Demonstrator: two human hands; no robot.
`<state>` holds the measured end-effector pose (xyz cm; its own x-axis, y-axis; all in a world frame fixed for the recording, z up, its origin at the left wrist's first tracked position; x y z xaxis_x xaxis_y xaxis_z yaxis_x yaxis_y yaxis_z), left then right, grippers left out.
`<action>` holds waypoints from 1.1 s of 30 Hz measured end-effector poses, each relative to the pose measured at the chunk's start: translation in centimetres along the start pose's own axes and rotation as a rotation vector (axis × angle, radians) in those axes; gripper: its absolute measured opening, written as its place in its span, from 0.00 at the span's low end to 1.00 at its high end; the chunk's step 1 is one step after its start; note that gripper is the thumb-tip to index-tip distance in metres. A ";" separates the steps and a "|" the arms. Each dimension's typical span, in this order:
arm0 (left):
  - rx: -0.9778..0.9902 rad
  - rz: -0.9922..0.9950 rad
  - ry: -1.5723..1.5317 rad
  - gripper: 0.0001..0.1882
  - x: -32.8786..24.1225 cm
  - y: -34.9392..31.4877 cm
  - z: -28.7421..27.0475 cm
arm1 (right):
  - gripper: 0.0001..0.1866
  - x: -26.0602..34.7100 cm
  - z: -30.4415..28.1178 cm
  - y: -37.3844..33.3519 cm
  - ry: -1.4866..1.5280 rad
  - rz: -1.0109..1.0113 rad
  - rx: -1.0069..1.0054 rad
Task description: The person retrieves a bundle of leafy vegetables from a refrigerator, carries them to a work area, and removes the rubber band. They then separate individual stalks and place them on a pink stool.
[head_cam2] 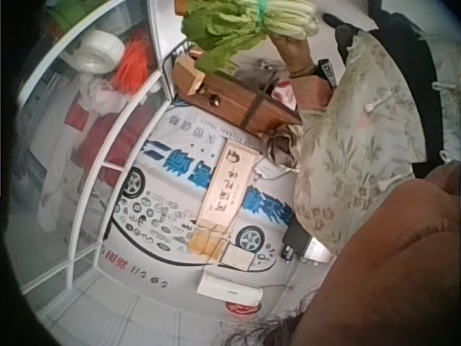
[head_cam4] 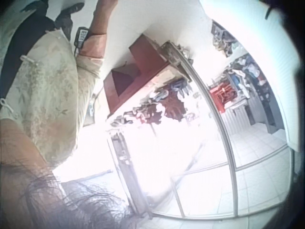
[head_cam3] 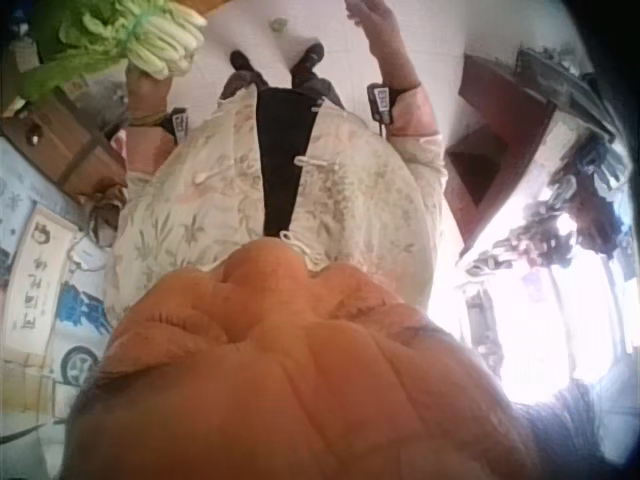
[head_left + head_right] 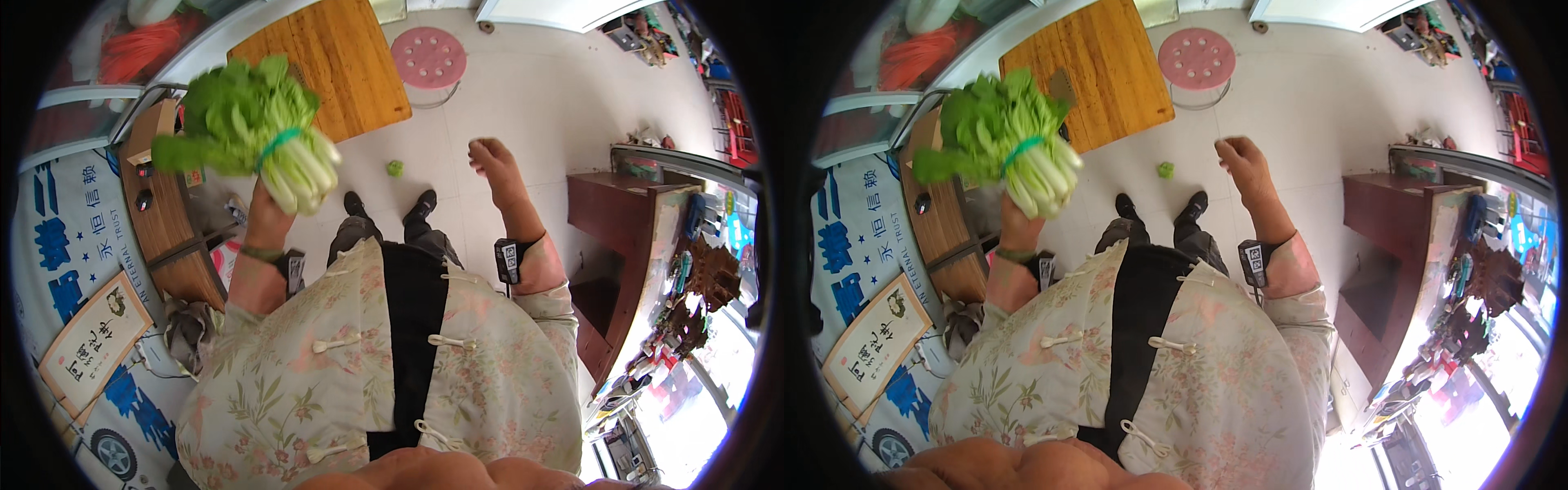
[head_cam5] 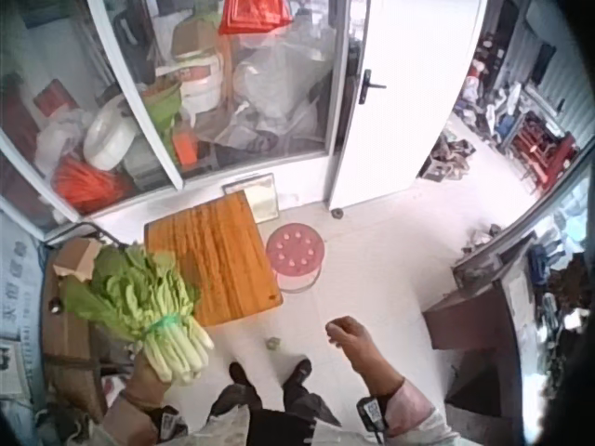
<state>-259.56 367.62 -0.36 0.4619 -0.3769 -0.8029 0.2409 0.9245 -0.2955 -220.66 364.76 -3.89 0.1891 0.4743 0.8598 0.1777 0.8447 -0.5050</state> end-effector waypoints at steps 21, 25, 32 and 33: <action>-0.733 -0.567 -0.051 0.31 24.3 -12.0 -24.0 | 0.22 -56.7 10.0 23.3 -1.215 0.312 0.420; -0.848 -0.725 0.006 0.33 27.6 -13.9 -27.4 | 0.21 -61.3 11.7 27.5 -1.314 0.267 0.497; -0.732 -0.650 -0.206 0.33 28.7 -14.0 -27.1 | 0.21 -62.4 11.9 30.4 -1.201 0.203 0.391; -0.703 -0.623 -0.200 0.34 28.5 -13.7 -26.4 | 0.21 -61.4 11.5 30.4 -1.125 0.172 0.329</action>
<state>-272.20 345.71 -32.87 0.5767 -0.7549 -0.3125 -0.0444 0.3530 -0.9346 -237.96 364.17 -71.18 -0.7990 0.4007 0.4484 -0.0554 0.6935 -0.7183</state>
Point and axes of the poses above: each hand's wrist, its own y-axis towards the middle knuckle, its own z-axis out of the palm, x = y × z, the point moved 1 cm from there along y, towards the middle knuckle, and after that the axes turned 10 degrees about y, right-handed, at the moved point
